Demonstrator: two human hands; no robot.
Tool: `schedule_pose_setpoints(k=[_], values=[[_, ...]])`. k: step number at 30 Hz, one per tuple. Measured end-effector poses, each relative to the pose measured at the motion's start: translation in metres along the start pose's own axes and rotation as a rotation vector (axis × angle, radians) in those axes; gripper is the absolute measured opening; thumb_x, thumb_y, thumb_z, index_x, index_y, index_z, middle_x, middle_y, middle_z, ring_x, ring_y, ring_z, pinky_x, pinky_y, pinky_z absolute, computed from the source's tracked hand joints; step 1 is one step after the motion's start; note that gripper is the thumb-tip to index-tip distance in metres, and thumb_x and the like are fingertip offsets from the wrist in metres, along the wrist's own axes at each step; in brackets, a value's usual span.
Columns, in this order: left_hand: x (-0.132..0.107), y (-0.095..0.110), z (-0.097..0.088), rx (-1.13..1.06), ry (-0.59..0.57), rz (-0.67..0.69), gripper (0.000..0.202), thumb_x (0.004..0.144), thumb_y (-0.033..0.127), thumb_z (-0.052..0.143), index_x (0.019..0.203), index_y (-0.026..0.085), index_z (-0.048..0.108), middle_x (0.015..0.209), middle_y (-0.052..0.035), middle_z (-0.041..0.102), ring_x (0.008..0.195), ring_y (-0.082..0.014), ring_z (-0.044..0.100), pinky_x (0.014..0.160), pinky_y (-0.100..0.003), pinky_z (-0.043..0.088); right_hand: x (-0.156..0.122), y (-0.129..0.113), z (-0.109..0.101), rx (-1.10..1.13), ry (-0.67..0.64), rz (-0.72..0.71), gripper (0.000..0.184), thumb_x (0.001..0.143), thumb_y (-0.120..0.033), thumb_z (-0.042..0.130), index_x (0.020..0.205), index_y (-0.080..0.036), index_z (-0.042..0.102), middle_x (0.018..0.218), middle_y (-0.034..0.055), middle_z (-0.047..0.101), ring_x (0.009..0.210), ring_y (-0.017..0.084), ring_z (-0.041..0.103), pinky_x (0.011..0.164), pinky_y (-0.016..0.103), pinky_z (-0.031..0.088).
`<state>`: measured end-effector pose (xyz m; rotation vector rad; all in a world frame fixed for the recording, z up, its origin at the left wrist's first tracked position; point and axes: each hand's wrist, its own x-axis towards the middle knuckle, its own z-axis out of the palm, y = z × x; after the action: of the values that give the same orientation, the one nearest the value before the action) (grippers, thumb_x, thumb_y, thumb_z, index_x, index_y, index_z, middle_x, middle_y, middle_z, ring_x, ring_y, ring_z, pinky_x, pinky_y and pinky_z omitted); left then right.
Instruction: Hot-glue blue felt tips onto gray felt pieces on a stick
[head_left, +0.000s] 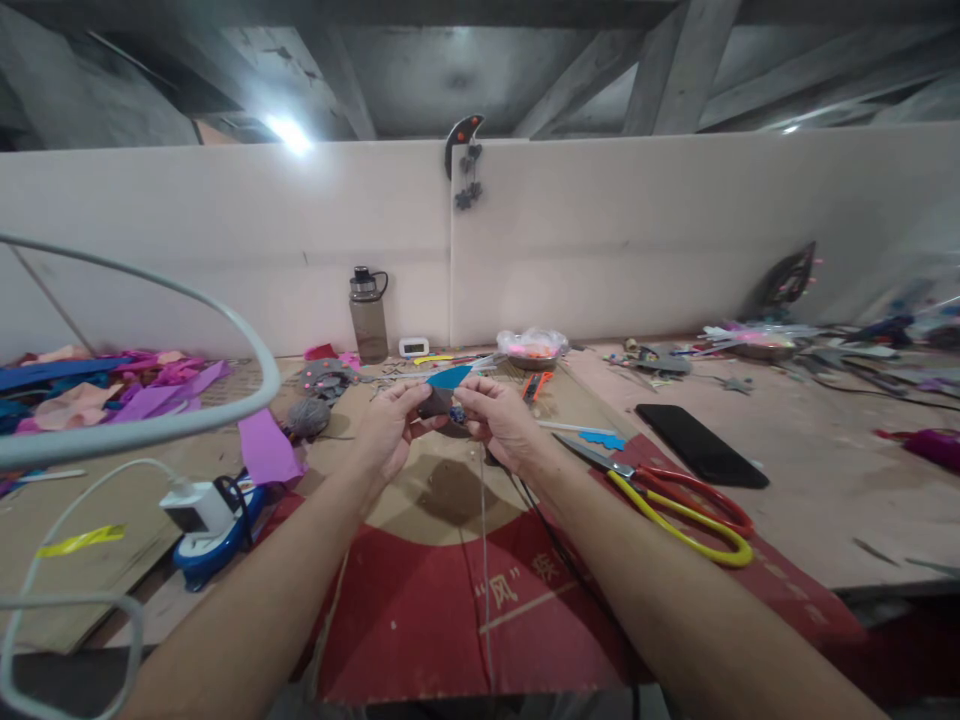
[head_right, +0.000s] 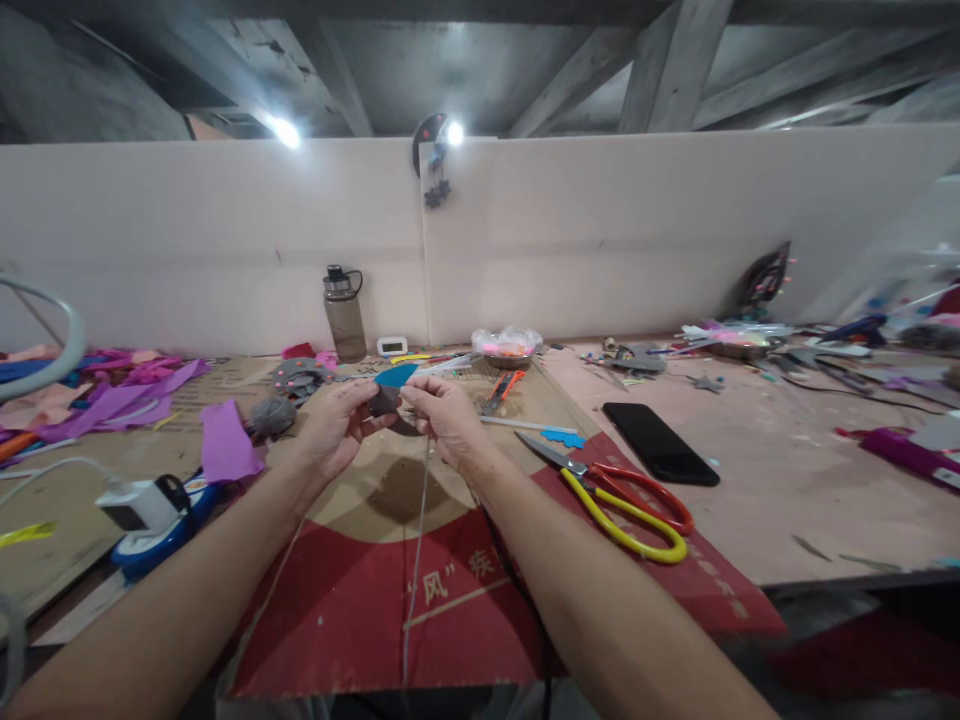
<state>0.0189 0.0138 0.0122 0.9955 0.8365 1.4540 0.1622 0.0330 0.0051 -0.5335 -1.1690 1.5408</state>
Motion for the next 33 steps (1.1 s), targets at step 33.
schedule_pose_setpoints(k=[33], values=[[-0.007,-0.013,0.009,0.418,-0.072,0.187,0.018,0.068,0.025,0.065,0.083,0.017,0.060,0.066,0.0004,0.063,0.052,-0.0087,0.054,0.047,-0.017,0.039,0.002,0.010,0.000,-0.390,0.130,-0.141,0.018,0.067,-0.036,0.063,0.069,-0.019,0.057,0.050,-0.0064,0.045,0.042,0.006,0.033,0.043,0.021,0.025]])
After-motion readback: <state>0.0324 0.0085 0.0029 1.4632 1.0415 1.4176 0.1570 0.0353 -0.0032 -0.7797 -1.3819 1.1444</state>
